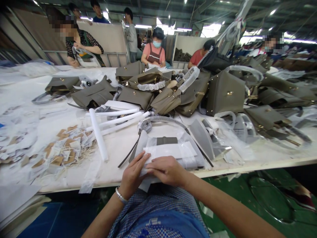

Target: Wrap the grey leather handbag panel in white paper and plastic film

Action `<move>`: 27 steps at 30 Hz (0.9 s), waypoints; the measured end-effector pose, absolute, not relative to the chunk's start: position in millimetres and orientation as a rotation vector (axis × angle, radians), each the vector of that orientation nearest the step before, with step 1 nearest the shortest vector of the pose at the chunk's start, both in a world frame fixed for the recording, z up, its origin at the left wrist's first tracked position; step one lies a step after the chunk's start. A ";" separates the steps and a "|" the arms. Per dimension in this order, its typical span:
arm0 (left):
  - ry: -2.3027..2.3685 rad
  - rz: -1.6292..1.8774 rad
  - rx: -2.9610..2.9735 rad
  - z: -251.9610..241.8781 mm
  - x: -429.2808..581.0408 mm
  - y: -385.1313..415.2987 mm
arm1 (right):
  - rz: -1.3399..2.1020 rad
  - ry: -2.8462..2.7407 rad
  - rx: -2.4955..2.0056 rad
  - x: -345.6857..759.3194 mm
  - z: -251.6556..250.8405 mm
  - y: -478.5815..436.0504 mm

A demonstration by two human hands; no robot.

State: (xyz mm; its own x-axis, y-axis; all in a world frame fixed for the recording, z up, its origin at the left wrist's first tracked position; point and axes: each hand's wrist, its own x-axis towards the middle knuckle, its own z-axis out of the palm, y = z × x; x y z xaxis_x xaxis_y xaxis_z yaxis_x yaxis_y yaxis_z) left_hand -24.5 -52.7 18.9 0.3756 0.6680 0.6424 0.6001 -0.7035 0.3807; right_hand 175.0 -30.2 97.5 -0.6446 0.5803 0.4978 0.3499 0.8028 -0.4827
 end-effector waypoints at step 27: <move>1.343 1.093 2.784 20.9 -18.8 -69.0 | 0.257 -2.576 -0.772 186.9 92.8 17.0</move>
State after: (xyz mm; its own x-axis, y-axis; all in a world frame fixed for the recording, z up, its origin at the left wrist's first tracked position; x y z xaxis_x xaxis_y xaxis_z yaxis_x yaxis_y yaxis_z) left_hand -18.8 -69.0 20.9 0.4449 0.6466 0.6197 0.7379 -0.6568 0.1556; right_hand 186.9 17.0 92.8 -0.7490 0.5595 0.3549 0.4785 0.8273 -0.2944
